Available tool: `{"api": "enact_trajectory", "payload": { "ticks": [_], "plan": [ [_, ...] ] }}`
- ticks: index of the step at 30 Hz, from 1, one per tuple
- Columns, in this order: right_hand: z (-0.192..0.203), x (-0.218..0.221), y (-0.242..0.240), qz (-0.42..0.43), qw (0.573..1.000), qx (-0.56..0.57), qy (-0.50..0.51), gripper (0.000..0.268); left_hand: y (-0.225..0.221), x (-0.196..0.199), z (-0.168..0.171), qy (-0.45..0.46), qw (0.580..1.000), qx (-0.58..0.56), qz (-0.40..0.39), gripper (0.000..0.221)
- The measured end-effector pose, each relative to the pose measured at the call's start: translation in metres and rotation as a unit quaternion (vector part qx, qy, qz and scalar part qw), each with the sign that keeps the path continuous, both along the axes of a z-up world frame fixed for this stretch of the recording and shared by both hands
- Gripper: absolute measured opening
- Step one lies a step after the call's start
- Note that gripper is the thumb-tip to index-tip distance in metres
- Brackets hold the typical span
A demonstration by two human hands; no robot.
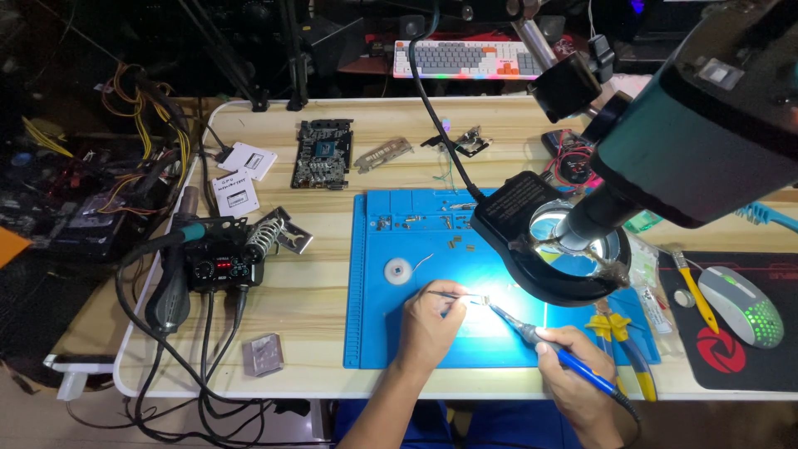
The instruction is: The recorder uses a soldering iron and tweezers to solder components onto a small circuit board, then cleans it with a cotton swab and cleaning solution.
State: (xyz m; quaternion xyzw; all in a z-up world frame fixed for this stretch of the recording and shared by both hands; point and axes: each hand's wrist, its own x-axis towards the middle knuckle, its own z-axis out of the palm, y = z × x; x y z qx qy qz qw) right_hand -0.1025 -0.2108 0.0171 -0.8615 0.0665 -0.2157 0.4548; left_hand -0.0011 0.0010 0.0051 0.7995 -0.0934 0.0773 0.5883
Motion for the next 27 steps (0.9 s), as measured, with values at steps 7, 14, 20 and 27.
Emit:
{"api": "enact_trajectory", "payload": {
  "ticks": [7,14,20,27],
  "plan": [
    [0.000,0.001,0.003,-0.017,1.000,-0.003,0.007,0.016,-0.001,0.001,-0.005,-0.008,1.000,-0.002,0.001,0.013],
    [-0.005,0.000,0.000,-0.015,1.000,-0.001,-0.003,0.017,-0.001,0.000,-0.003,-0.008,1.000,0.003,0.006,0.013],
    [0.002,0.003,0.004,-0.029,0.999,-0.017,0.013,0.016,-0.001,0.000,-0.004,-0.006,1.000,-0.007,0.003,0.013],
    [0.003,0.003,0.004,-0.037,0.999,-0.023,0.005,0.017,0.000,0.000,-0.004,-0.020,0.999,0.025,0.005,0.013]
  ]
}}
